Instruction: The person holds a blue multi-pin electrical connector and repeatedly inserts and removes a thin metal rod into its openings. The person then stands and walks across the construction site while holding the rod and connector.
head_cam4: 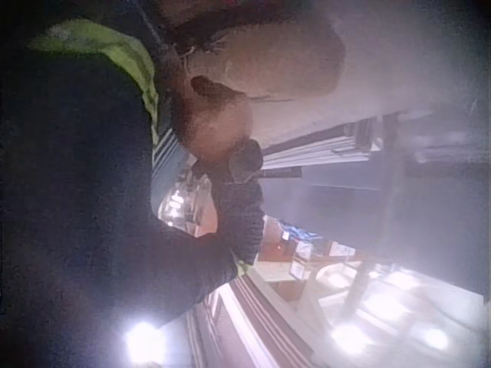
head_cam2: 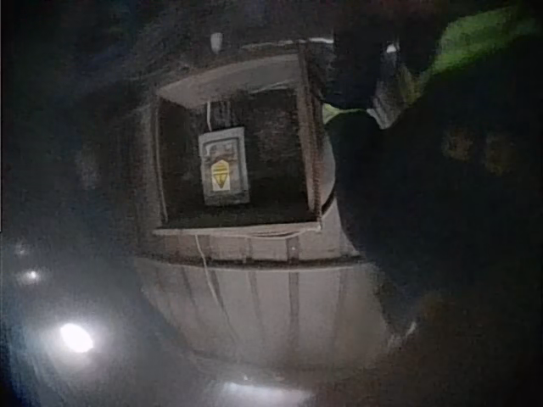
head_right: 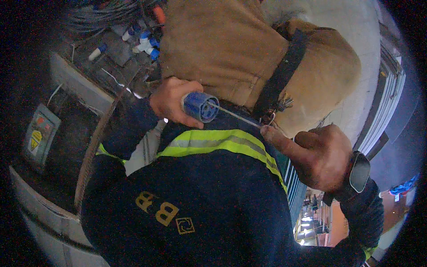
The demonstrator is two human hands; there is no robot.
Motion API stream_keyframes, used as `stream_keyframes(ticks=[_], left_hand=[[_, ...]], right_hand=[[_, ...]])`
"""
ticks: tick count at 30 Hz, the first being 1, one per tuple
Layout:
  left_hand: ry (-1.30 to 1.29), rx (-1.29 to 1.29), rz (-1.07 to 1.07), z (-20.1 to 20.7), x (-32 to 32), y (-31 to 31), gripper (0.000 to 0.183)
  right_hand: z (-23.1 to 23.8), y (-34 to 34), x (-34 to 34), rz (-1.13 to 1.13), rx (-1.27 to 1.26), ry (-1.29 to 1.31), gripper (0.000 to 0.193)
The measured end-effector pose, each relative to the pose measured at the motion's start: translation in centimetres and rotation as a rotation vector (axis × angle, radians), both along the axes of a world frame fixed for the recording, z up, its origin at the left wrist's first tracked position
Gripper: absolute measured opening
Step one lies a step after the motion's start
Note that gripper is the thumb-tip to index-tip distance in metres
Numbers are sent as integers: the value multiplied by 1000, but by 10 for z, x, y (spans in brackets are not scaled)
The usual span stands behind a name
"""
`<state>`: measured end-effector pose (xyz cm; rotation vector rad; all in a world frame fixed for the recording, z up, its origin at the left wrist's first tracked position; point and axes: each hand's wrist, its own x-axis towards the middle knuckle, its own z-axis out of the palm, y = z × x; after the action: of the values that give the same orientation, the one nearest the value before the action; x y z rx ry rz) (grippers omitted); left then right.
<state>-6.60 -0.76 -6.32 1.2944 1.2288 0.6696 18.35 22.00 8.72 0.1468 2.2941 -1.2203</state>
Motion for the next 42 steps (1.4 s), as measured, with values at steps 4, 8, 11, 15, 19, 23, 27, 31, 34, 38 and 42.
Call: stream_keyframes(ticks=[4, 8, 11, 15, 19, 23, 27, 31, 34, 38, 42], left_hand=[[-67, -58, -37, 1, -8, 2, 60], [-135, -121, -90, 2, -14, 9, 57], [-197, -220, -179, 1, -20, 18, 57], [-241, -297, -214, -3, -25, 18, 60], [-204, -261, -201, -1, -22, 15, 60], [-30, -87, -33, 8, -3, 2, 59], [73, 40, 11, 6, 4, -6, 60], [45, 162, 47, 3, 4, -5, 61], [74, 184, 46, 8, 1, -6, 63], [67, 201, 58, 7, 6, -8, 66], [182, 227, 63, 11, 14, -13, 70]], right_hand=[[-4, 2, -7, 0, -17, 36, 70], [1, 7, -12, 132, 60, 74, 65], [8, 8, -20, 277, 255, 184, 60], [11, 15, -31, 333, 298, 207, 52], [9, 6, -19, -208, -152, -267, 38], [7, 13, -21, -469, -445, -510, 36], [8, 15, -20, -452, -461, -561, 35], [22, 17, -28, 147, 47, -102, 43], [25, 19, -33, 199, 66, -21, 48], [29, 26, -32, -195, -306, -327, 43], [29, 15, -16, -611, -595, -472, 31]])
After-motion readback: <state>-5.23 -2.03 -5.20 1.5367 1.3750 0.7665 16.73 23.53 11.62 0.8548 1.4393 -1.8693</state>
